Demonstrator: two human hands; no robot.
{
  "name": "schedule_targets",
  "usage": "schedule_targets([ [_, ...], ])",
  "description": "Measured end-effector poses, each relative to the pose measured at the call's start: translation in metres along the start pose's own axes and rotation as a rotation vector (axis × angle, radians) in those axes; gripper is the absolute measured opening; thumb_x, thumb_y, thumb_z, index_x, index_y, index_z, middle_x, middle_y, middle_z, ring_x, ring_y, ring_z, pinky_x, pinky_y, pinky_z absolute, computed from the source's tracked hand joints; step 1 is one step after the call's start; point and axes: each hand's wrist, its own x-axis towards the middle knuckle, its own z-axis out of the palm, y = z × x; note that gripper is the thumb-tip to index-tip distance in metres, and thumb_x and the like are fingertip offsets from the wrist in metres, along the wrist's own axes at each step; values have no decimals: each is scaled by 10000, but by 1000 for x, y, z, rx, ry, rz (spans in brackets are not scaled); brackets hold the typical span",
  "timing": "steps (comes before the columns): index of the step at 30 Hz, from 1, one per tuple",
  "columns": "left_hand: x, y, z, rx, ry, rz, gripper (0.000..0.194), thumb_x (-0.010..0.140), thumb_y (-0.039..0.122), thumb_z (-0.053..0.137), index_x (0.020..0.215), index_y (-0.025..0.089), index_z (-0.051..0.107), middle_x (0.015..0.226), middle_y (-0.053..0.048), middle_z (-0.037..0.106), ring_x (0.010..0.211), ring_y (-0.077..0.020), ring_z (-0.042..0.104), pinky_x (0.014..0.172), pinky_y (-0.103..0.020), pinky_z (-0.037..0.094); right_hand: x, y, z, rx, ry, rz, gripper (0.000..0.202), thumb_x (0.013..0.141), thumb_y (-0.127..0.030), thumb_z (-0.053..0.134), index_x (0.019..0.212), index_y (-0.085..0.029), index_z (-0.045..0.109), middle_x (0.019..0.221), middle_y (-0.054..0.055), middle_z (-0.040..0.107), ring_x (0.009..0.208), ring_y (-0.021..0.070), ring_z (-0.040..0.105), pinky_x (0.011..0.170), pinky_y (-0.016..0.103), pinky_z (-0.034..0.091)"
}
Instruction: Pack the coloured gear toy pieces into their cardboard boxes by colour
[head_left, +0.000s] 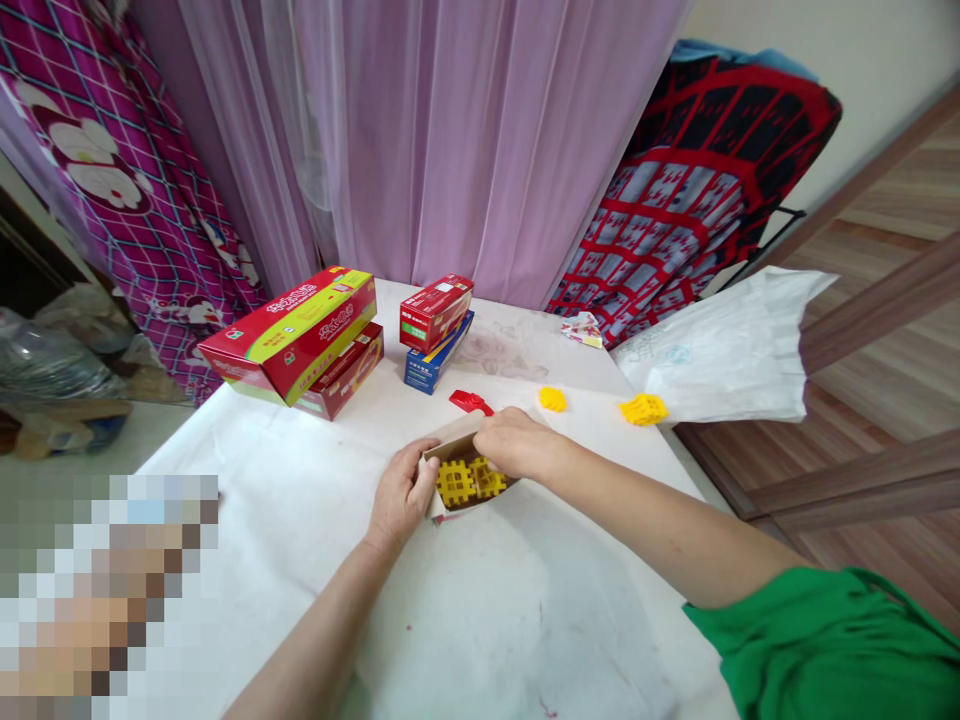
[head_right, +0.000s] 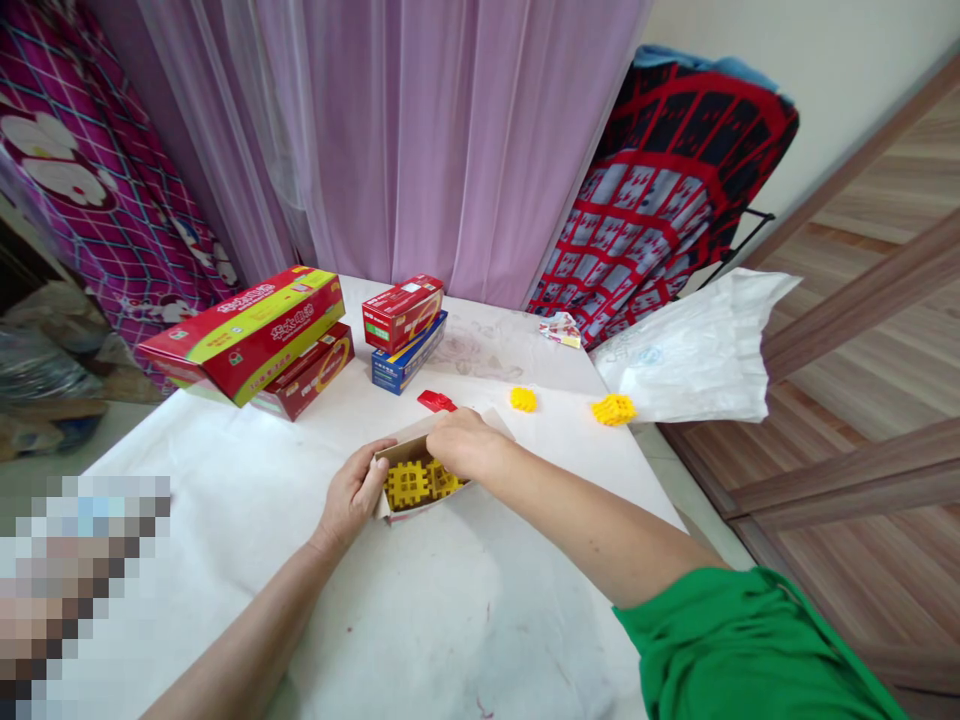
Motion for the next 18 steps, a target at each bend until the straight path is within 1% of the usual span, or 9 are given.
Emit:
schedule_targets([
  [3,0,0,0,1,-2,-1,383,900,428,439,1117,196,653,1100,-86,711,1032,-234,655,944,-381,506,-7,-3,-3,-61,-64,4,276,821,-228,597,1042,-159,747,1020,135,749,967,252,690,788,304,503],
  [7,0,2,0,3,-2,-4,386,898,429,432,1109,196,655,1090,-85,712,1028,-233,653,940,-378,506,-14,-4,1,-17,-14,-12,342,817,-272,604,1131,-179,702,1083,126,729,1014,249,670,830,307,489],
  [11,1,4,-1,9,-3,-4,394,897,442,426,1101,197,657,1081,-84,714,1020,-231,653,943,-378,503,-6,-5,13,67,19,-77,427,813,-345,616,1219,-218,658,1155,108,706,1066,257,647,874,316,476],
  [14,1,5,-2,15,-5,-3,391,895,441,425,1093,198,658,1079,-83,717,1016,-231,655,940,-378,504,2,-6,20,120,14,-129,490,795,-328,640,1279,-250,623,1220,95,681,1108,260,628,887,312,472],
  [18,2,7,-2,18,-10,3,388,896,433,422,1093,197,658,1091,-83,718,1020,-232,655,941,-378,505,7,-9,21,153,-27,-127,459,785,-279,649,1236,-193,657,1220,120,679,1113,275,624,894,314,477],
])
